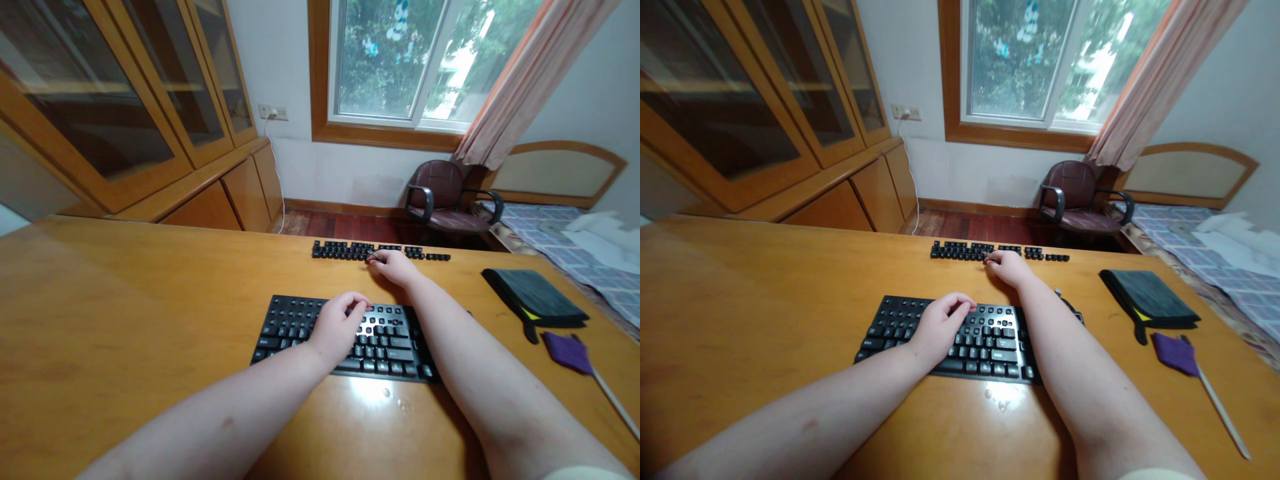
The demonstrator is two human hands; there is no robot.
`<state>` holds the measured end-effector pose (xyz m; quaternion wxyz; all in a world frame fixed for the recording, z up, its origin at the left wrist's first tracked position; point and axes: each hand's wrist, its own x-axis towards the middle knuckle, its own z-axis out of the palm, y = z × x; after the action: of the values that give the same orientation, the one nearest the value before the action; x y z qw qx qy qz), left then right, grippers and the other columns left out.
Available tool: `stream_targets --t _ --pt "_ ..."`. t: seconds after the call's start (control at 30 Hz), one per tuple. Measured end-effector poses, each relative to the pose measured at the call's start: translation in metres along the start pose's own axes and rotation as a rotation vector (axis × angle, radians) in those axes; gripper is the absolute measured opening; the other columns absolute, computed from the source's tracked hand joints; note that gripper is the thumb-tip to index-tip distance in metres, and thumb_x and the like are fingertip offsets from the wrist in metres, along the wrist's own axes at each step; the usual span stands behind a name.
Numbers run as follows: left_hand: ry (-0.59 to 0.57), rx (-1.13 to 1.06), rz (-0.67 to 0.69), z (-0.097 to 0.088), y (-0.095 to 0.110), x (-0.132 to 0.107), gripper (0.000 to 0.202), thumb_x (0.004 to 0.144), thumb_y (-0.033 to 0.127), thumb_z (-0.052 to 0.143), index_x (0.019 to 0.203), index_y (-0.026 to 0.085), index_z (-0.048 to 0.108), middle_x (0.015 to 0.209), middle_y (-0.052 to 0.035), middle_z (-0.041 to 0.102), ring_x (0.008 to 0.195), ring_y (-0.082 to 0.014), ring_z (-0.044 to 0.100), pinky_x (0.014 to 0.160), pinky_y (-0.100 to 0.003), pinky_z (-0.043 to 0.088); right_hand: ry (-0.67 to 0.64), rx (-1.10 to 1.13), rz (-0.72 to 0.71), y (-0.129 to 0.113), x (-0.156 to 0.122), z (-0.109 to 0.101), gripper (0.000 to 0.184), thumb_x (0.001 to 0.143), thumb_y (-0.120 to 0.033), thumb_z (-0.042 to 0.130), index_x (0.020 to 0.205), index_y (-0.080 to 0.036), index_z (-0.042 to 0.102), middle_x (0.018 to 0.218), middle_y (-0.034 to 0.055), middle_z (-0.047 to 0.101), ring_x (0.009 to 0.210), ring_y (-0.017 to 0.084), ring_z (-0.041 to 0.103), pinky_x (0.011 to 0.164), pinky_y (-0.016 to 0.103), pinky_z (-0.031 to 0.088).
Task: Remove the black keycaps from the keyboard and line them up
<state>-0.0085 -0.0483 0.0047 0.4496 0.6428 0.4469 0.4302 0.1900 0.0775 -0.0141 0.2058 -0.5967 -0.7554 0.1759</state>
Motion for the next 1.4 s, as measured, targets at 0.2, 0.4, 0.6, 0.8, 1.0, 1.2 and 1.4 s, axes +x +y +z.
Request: stream_targets --t 0.2,0.4,0.6,0.8,1.0,1.2,1.4 --pt "0.004 -0.003 0.001 -0.0001 0.0005 0.0 0.018 0.083 0.024 0.047 0.08 0.018 0.063 0.083 -0.0026 0.067 0.082 -0.0168 0.061 0.078 -0.028 0.047 0.007 0.038 -0.015 0.0007 0.0007 0.0003 0.026 0.079 -0.027 0.054 0.1 -0.021 0.067 0.1 0.0042 0.069 0.092 0.019 0.062 0.085 0.029 0.044" --pt "0.001 -0.001 -0.009 -0.0004 0.0028 -0.0004 0.017 0.083 0.023 0.047 0.08 0.017 0.063 0.083 -0.0024 0.067 0.082 -0.017 0.061 0.078 -0.028 0.046 0.025 0.003 -0.001 0.0039 0.0016 0.0009 0.029 0.079 -0.027 0.054 0.105 -0.021 0.065 0.099 0.0057 0.069 0.091 0.02 0.062 0.084 0.03 0.045" --pt "0.001 -0.003 -0.01 -0.0009 0.0034 -0.0004 0.017 0.083 0.023 0.047 0.08 0.018 0.063 0.083 -0.0021 0.067 0.083 -0.0168 0.061 0.078 -0.027 0.046 0.052 -0.014 -0.015 0.0058 0.0021 0.0008 0.028 0.079 -0.029 0.053 0.103 -0.02 0.065 0.098 0.0066 0.069 0.09 0.02 0.061 0.082 0.029 0.044" --pt "-0.003 -0.002 -0.012 -0.0002 0.0019 0.0001 0.016 0.083 0.023 0.048 0.08 0.017 0.063 0.083 -0.0015 0.066 0.083 -0.0159 0.061 0.078 -0.026 0.045 0.055 -0.05 -0.007 0.0064 0.0022 -0.0009 0.022 0.08 -0.032 0.052 0.086 -0.019 0.069 0.088 0.0061 0.07 0.083 0.02 0.062 0.076 0.027 0.045" --pt "-0.003 -0.005 -0.011 0.0005 0.0009 -0.0003 0.017 0.083 0.023 0.047 0.08 0.017 0.063 0.082 -0.0013 0.067 0.083 -0.0161 0.061 0.078 -0.027 0.045 0.023 0.015 -0.008 0.0066 0.0019 0.0025 0.021 0.079 -0.03 0.054 0.09 -0.02 0.07 0.09 0.0044 0.07 0.084 0.019 0.063 0.078 0.027 0.045" --pt "0.002 -0.007 -0.02 0.0006 0.0015 -0.0001 0.016 0.083 0.023 0.048 0.079 0.017 0.063 0.081 -0.0013 0.066 0.082 -0.0159 0.061 0.077 -0.026 0.045 0.053 0.005 0.008 0.007 0.0026 -0.0002 0.021 0.08 -0.029 0.054 0.09 -0.019 0.069 0.09 0.0047 0.07 0.084 0.018 0.062 0.078 0.026 0.044" --pt "0.001 -0.003 -0.015 0.0005 0.0008 -0.0001 0.016 0.083 0.022 0.048 0.079 0.017 0.063 0.082 -0.0015 0.067 0.081 -0.0159 0.061 0.077 -0.026 0.045 0.104 -0.054 0.078 0.0064 0.0024 -0.0035 0.025 0.079 -0.027 0.056 0.101 -0.02 0.067 0.099 0.0069 0.069 0.092 0.019 0.061 0.084 0.026 0.043"
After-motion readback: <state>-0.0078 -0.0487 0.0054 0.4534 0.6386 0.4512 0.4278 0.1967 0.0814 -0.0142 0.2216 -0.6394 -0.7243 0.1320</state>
